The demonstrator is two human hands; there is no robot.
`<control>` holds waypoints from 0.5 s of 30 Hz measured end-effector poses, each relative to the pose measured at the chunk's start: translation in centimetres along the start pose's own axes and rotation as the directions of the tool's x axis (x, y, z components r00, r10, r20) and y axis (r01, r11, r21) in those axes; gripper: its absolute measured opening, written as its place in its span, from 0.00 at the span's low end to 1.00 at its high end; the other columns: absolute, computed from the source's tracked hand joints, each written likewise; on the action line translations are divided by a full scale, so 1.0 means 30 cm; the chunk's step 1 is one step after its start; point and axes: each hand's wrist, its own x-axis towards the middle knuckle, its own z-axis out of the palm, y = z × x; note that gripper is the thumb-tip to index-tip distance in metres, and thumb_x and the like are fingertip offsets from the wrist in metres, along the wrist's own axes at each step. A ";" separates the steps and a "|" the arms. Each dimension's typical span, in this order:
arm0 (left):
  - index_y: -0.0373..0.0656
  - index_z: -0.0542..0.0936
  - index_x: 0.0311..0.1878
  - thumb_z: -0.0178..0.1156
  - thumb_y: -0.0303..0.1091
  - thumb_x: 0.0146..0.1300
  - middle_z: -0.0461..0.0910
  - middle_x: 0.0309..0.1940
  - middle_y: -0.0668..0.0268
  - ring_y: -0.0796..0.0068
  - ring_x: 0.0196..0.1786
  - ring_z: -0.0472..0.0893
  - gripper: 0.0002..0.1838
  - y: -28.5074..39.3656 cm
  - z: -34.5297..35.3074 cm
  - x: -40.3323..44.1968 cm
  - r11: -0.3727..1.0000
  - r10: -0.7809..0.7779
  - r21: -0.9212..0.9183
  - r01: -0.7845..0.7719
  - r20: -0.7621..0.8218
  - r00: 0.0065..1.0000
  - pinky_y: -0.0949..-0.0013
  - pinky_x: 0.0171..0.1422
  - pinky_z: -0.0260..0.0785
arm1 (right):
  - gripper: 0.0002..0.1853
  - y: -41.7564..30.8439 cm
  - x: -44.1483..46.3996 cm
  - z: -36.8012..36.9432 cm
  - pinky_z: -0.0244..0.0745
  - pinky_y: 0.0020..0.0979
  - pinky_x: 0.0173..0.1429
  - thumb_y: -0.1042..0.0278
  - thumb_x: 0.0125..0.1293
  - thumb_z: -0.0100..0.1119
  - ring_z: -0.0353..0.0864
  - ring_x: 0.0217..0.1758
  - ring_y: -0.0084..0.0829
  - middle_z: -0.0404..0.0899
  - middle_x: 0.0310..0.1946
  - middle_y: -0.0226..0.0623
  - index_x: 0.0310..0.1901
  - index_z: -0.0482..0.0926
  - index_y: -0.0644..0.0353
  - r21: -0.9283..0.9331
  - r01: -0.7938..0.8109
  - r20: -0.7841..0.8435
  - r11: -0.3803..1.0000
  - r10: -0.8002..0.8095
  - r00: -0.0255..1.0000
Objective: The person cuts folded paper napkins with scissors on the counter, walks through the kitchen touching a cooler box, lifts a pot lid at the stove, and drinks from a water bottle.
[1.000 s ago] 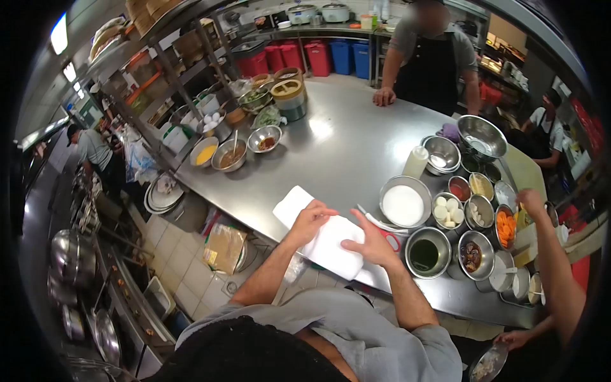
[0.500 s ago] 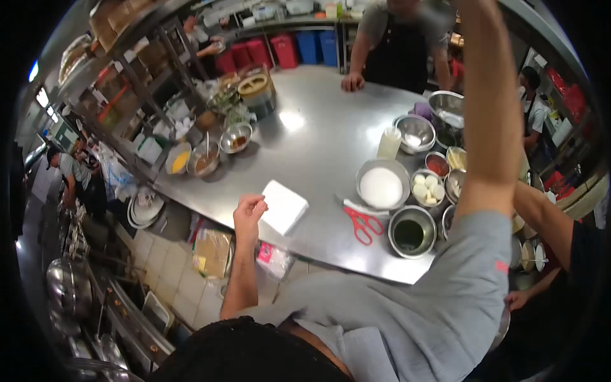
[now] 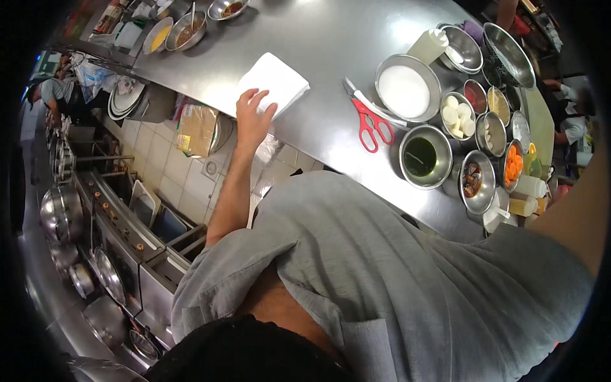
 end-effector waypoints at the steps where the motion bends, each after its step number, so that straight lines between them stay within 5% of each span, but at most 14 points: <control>1: 0.44 0.78 0.46 0.63 0.38 0.51 0.68 0.52 0.58 0.57 0.56 0.65 0.18 0.009 0.023 0.019 1.000 -0.002 0.003 0.002 0.009 1.000 0.57 0.59 0.59 | 0.17 -0.057 -0.019 -0.057 0.76 0.27 0.40 0.61 0.63 0.49 0.80 0.38 0.33 0.80 0.38 0.41 0.49 0.75 0.61 0.036 0.038 -0.080 0.999 -0.035 0.996; 3: 0.43 0.78 0.46 0.62 0.40 0.53 0.68 0.52 0.56 0.56 0.57 0.64 0.18 0.028 0.052 0.056 0.967 0.217 0.120 -0.223 0.062 0.974 0.55 0.59 0.57 | 0.17 -0.198 -0.084 -0.184 0.76 0.27 0.40 0.61 0.63 0.49 0.80 0.39 0.34 0.80 0.39 0.41 0.50 0.75 0.61 0.136 0.162 -0.239 0.978 -0.126 0.963; 7: 0.41 0.74 0.51 0.60 0.40 0.55 0.66 0.54 0.53 0.55 0.58 0.63 0.21 -0.027 0.123 0.102 0.966 0.132 0.242 -0.095 -0.140 0.981 0.54 0.60 0.56 | 0.18 -0.587 -0.276 -0.303 0.76 0.28 0.41 0.61 0.62 0.50 0.80 0.41 0.34 0.80 0.40 0.42 0.51 0.74 0.61 0.428 0.536 -0.461 0.727 -0.335 0.822; 9: 0.38 0.69 0.56 0.58 0.40 0.56 0.62 0.55 0.49 0.53 0.57 0.63 0.26 -0.071 0.119 0.098 0.919 -0.381 0.003 0.394 -0.244 0.892 0.53 0.61 0.56 | 0.18 -0.774 -0.337 -0.164 0.76 0.28 0.41 0.61 0.62 0.50 0.80 0.42 0.34 0.79 0.41 0.43 0.51 0.74 0.61 0.578 0.603 -0.442 0.550 -0.410 0.798; 10: 0.36 0.64 0.59 0.57 0.38 0.57 0.60 0.55 0.46 0.51 0.57 0.63 0.28 -0.109 0.109 0.089 0.884 -0.466 -0.079 0.460 -0.199 0.862 0.53 0.61 0.56 | 0.19 -0.841 -0.330 -0.043 0.76 0.28 0.42 0.61 0.62 0.50 0.79 0.42 0.35 0.79 0.41 0.43 0.52 0.74 0.61 0.612 0.593 -0.395 0.524 -0.447 0.803; 11: 0.36 0.64 0.59 0.57 0.38 0.57 0.60 0.55 0.46 0.51 0.57 0.63 0.28 -0.116 0.088 0.082 0.880 -0.474 -0.071 0.470 -0.204 0.857 0.53 0.61 0.56 | 0.19 -0.882 -0.216 0.183 0.76 0.28 0.42 0.61 0.62 0.50 0.79 0.43 0.35 0.79 0.42 0.43 0.52 0.74 0.61 0.536 0.641 -0.275 0.550 -0.604 0.748; 12: 0.35 0.65 0.58 0.57 0.37 0.57 0.60 0.55 0.45 0.51 0.57 0.63 0.27 -0.115 0.058 0.076 0.839 -0.539 -0.166 0.519 -0.116 0.834 0.53 0.61 0.56 | 0.15 -1.080 -0.379 0.149 0.75 0.31 0.39 0.63 0.63 0.49 0.79 0.38 0.32 0.78 0.30 0.47 0.46 0.77 0.62 0.805 0.487 -0.346 0.339 -0.399 0.849; 15: 0.35 0.66 0.57 0.56 0.35 0.57 0.60 0.55 0.44 0.49 0.56 0.64 0.26 -0.192 0.040 0.068 0.813 -0.540 -0.273 0.514 -0.026 0.841 0.55 0.62 0.56 | 0.16 -1.266 -0.310 0.607 0.69 0.37 0.50 0.63 0.61 0.50 0.74 0.46 0.42 0.75 0.38 0.47 0.49 0.75 0.58 0.767 0.451 -0.304 0.456 -0.360 0.882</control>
